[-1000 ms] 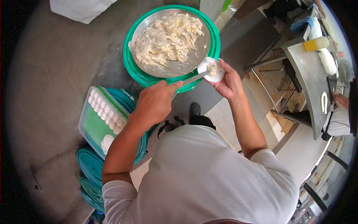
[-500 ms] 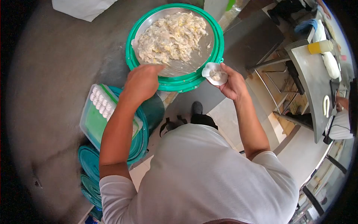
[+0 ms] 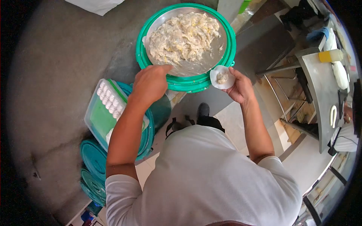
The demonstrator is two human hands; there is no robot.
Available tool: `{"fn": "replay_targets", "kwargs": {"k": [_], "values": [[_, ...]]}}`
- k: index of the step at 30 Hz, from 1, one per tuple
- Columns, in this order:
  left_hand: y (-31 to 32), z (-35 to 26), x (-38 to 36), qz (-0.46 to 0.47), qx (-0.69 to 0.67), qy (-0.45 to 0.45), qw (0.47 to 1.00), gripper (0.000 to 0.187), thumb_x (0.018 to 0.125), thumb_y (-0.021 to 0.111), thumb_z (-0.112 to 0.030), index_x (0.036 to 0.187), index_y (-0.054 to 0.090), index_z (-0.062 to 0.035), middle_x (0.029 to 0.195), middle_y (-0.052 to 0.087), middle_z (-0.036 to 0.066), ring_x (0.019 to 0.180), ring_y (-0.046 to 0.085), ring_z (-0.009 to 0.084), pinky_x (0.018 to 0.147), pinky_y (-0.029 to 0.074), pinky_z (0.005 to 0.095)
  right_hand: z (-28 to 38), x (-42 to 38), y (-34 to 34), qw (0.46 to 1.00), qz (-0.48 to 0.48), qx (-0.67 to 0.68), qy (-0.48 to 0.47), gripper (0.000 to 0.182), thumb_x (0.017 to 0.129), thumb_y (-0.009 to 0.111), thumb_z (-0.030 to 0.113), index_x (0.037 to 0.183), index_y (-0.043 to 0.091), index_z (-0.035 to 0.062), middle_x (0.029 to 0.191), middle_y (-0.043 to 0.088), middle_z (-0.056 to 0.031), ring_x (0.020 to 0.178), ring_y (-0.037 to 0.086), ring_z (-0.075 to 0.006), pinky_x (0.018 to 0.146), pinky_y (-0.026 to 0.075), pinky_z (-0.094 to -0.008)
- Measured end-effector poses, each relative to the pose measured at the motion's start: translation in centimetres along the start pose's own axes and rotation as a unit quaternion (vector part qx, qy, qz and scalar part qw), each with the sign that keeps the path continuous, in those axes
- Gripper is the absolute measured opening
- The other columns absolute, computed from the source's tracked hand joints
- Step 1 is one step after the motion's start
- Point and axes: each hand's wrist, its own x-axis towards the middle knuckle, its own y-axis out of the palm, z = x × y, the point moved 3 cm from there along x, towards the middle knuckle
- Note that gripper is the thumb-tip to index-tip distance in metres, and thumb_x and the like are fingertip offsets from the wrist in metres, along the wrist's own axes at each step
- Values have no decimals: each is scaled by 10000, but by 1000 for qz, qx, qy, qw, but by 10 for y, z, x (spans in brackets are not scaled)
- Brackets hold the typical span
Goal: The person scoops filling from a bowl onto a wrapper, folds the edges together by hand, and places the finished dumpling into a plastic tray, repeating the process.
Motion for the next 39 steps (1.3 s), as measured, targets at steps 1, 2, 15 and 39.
{"fn": "replay_targets", "kwargs": {"k": [1, 2, 15, 39], "values": [[2, 3, 1, -15, 18, -9, 1000, 411, 839, 527, -26, 1203, 705, -95, 1083, 697, 228, 1066, 653, 393, 919, 504, 491, -1, 0, 2, 1000, 13, 5, 9, 387, 1065, 451, 287, 1258, 536, -36, 1213, 650, -193, 1060, 679, -330, 925, 561, -513], [4, 4, 0, -17, 19, -10, 1000, 411, 839, 527, -26, 1203, 705, -95, 1083, 697, 228, 1066, 653, 393, 919, 504, 491, -2, 1, 3, 999, 25, 10, 19, 398, 1064, 451, 295, 1267, 535, -37, 1205, 654, -188, 1048, 682, -325, 916, 563, -511], [10, -16, -22, 14, -155, 80, 985, 301, 961, 513, -101, 1189, 709, -82, 1043, 694, 235, 926, 676, 389, 841, 530, 451, -1, -3, 10, 998, 48, 41, 5, 370, 1060, 470, 239, 1290, 519, -47, 1251, 631, -204, 1100, 664, -326, 981, 544, -507], [-38, -48, -28, 30, -7, 162, 986, 350, 869, 593, -50, 1164, 733, -175, 866, 617, 100, 874, 630, 308, 707, 483, 447, 2, -20, 9, 986, 156, 25, 56, 497, 1064, 448, 376, 1374, 470, -12, 1339, 590, -207, 1172, 635, -335, 1004, 528, -492]]}}
